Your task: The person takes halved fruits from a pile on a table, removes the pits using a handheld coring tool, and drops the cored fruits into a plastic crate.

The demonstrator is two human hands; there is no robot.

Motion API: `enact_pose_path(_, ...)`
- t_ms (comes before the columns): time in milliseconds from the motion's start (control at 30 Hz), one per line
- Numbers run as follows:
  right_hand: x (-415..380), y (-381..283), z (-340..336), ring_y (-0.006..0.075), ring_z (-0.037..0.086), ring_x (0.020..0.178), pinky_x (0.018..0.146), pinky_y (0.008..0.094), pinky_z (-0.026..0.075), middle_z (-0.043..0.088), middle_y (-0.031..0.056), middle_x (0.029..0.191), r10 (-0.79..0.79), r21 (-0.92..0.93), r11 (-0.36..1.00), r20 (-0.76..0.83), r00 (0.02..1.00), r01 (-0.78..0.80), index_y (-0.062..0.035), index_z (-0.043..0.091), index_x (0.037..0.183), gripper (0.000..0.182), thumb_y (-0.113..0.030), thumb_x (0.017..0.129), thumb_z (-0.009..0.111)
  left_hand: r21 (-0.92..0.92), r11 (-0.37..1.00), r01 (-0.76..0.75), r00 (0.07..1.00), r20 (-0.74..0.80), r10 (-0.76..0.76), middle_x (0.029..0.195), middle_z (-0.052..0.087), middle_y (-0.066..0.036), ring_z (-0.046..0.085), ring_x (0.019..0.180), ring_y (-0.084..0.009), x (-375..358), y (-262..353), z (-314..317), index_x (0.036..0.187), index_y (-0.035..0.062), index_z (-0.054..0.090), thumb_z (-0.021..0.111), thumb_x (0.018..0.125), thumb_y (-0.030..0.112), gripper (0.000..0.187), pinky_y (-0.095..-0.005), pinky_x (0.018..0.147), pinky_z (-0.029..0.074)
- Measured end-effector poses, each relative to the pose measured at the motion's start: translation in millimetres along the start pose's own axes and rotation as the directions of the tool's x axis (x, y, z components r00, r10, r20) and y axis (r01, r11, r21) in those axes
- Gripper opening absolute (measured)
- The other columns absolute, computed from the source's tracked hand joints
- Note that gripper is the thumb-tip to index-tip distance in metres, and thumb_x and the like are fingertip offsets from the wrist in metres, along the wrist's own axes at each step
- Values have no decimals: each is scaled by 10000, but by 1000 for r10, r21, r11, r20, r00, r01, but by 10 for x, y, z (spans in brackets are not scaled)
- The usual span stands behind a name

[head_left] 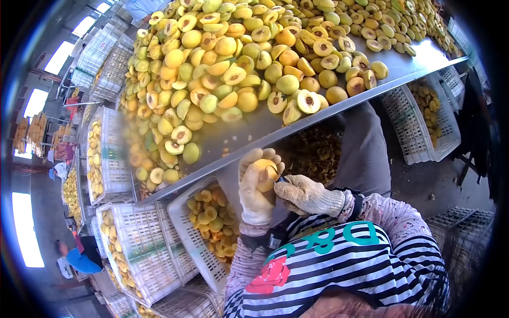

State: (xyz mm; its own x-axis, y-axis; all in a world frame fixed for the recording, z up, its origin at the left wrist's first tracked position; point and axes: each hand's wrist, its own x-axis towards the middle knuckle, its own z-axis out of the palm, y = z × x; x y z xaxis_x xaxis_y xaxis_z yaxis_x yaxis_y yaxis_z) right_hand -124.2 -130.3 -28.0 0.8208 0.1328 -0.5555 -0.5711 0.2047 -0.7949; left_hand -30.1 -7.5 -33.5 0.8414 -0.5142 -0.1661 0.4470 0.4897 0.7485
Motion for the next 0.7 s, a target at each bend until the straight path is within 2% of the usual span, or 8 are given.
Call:
enact_pose_path(100, -41, 20, 42, 115, 569, 604, 553, 268, 473, 592, 22, 733, -9, -99, 995, -78, 997, 2, -66, 643, 1049, 512, -560, 986, 520, -23, 999, -24, 1000, -2, 24, 1120, 657, -163, 656, 990, -270, -62, -34, 46, 1174, -1, 615, 513, 1022, 341, 388, -415, 886, 575)
enact_pose_path(167, -53, -12, 66, 178, 636, 730, 687, 312, 515, 650, 67, 818, -6, -156, 988, -104, 995, -10, -62, 647, 1124, 531, -557, 983, 518, 67, 997, -30, 999, -31, 32, 1136, 646, -152, 646, 1003, -264, -84, -9, 100, 1171, 16, 604, 440, 1053, 420, 452, -412, 899, 565)
enact_pose_path(233, -36, -12, 102, 227, 669, 812, 762, 343, 524, 682, 101, 882, -54, -199, 980, -147, 988, 24, -62, 645, 1163, 539, -553, 981, 519, 88, 995, -48, 997, -49, 53, 1102, 655, -140, 653, 995, -264, -70, -46, 112, 1160, 10, 609, 456, 1052, 422, 452, -420, 904, 564)
enact_pose_path(267, -109, -126, 147, 289, 680, 938, 852, 384, 511, 702, 149, 978, -25, -234, 972, -186, 982, -20, -67, 638, 1205, 545, -548, 976, 525, 98, 993, -69, 996, -45, 74, 1092, 657, -138, 655, 993, -264, -69, -71, 121, 1153, 9, 612, 468, 1048, 422, 450, -420, 904, 565)
enact_pose_path(367, -26, -31, 116, 310, 682, 951, 845, 391, 514, 701, 169, 992, -104, -282, 957, -146, 984, 60, -66, 638, 1203, 543, -547, 977, 524, 92, 990, -103, 994, -26, 106, 1066, 663, -138, 663, 974, -266, -10, -129, 90, 1132, 5, 620, 502, 1037, 425, 447, -421, 900, 567)
enact_pose_path(500, 43, 66, 64, 302, 682, 923, 835, 387, 515, 698, 171, 974, -248, -218, 950, -86, 965, 224, -38, 633, 1192, 526, -512, 984, 539, 122, 988, -91, 996, 3, 92, 1036, 671, -146, 671, 933, -273, 29, -107, 63, 1091, -3, 635, 541, 1019, 434, 453, -409, 860, 570)
enact_pose_path(600, 164, 201, 15, 277, 669, 895, 826, 377, 512, 694, 165, 960, -303, -335, 909, -128, 944, 246, -13, 630, 1174, 499, -471, 990, 560, 212, 976, -50, 998, 35, 43, 999, 677, -152, 671, 905, -280, 15, -50, 85, 1060, 0, 645, 561, 1009, 431, 443, -391, 816, 563)
enact_pose_path(700, 171, 224, -75, 247, 651, 881, 825, 362, 507, 687, 158, 947, -387, -169, 907, 28, 922, 386, -6, 632, 1156, 450, -423, 996, 578, 151, 985, -81, 989, 133, 60, 970, 679, -162, 666, 894, -283, 83, -82, 19, 1041, 13, 653, 579, 996, 440, 436, -381, 790, 553)
